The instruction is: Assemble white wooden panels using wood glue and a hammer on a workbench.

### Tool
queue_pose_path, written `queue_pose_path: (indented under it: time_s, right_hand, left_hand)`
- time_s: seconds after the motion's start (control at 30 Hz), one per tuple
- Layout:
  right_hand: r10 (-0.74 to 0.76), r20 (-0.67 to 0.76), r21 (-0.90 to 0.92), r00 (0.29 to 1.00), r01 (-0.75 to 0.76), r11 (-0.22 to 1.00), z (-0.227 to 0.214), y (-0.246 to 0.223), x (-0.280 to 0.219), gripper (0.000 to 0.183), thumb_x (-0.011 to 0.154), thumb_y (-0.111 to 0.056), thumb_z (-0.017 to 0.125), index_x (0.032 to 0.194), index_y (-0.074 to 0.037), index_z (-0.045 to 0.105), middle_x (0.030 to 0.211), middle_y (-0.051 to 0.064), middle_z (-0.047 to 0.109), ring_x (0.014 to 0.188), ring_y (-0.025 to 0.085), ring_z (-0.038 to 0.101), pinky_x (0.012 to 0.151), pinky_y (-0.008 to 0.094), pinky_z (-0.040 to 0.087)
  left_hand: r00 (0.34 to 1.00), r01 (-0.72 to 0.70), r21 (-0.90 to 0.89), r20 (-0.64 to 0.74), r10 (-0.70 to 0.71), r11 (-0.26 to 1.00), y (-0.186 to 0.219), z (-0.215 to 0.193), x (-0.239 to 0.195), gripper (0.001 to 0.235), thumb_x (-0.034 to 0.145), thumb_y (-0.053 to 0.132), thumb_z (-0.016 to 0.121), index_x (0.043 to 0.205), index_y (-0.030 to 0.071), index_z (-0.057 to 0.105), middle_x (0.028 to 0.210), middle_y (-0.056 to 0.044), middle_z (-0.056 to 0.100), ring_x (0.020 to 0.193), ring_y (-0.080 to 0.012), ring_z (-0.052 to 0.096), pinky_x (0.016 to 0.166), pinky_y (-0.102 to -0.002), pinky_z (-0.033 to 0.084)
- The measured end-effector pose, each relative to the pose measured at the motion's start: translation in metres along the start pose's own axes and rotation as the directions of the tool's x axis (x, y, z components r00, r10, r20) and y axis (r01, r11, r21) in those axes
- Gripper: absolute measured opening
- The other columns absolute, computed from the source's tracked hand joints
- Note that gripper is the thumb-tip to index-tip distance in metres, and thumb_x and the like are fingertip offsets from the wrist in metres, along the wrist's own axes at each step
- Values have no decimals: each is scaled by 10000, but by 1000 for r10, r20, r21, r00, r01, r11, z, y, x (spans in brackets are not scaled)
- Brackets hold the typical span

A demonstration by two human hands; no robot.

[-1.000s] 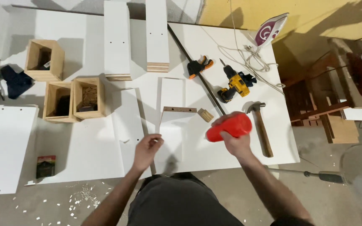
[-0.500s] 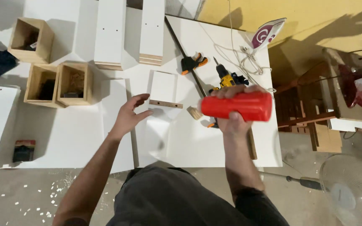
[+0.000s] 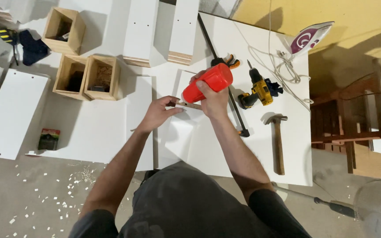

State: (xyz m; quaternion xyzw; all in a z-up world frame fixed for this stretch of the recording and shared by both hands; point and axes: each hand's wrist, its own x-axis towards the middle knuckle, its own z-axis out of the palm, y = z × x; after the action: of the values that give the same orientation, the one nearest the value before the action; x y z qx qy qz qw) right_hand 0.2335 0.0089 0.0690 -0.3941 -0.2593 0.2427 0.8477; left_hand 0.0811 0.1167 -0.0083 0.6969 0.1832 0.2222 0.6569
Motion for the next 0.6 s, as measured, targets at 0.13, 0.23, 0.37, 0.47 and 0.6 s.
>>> queue_pose_path:
  time_s: [0.13, 0.23, 0.37, 0.47, 0.6]
  right_hand:
    - [7, 22, -20, 1000, -7, 1000, -8, 8, 5, 525, 765, 106, 798, 1168, -105, 535, 987, 153, 686, 928, 355, 706, 875, 548, 544]
    - [18, 35, -31, 999, -17, 999, -12, 11, 5, 538, 764, 96, 810, 1173, -116, 531, 995, 148, 689, 940, 351, 709, 883, 553, 547]
    - [25, 40, -70, 999, -22, 997, -8, 8, 4, 511, 793, 87, 796, 1183, -113, 533, 1012, 144, 691, 958, 349, 706, 908, 555, 539]
    - [8, 63, -109, 998, -1, 994, -8, 8, 4, 501, 798, 87, 797, 1182, -106, 540, 1018, 146, 695, 965, 348, 709, 916, 547, 537]
    - [-38, 79, -205, 996, 53, 977, -3, 8, -3, 468, 796, 51, 838, 1161, -85, 578, 1022, 147, 713, 974, 334, 717, 916, 543, 520]
  left_hand:
    - [1000, -6, 24, 7, 6, 1000, -8, -2, 2, 347, 817, 152, 893, 1127, 77, 755, 976, -91, 757, 957, -183, 706, 921, -385, 563]
    - [1000, 12, -2, 11, -12, 1000, -7, -1, 2, 345, 818, 156, 895, 1128, 91, 758, 968, -53, 750, 945, -146, 678, 921, -359, 557]
    - [999, 30, 3, 14, -30, 1000, -2, -1, 2, 342, 824, 166, 894, 1128, 84, 760, 975, -54, 757, 949, -145, 682, 913, -348, 559]
    - [999, 33, 29, 18, -33, 999, -1, -1, 2, 351, 822, 189, 898, 1129, 86, 761, 985, -61, 759, 960, -151, 688, 917, -351, 560]
    - [998, 52, 59, 20, -54, 997, 2, -3, 2, 361, 816, 218, 906, 1125, 99, 763, 991, -65, 763, 971, -157, 700, 919, -355, 563]
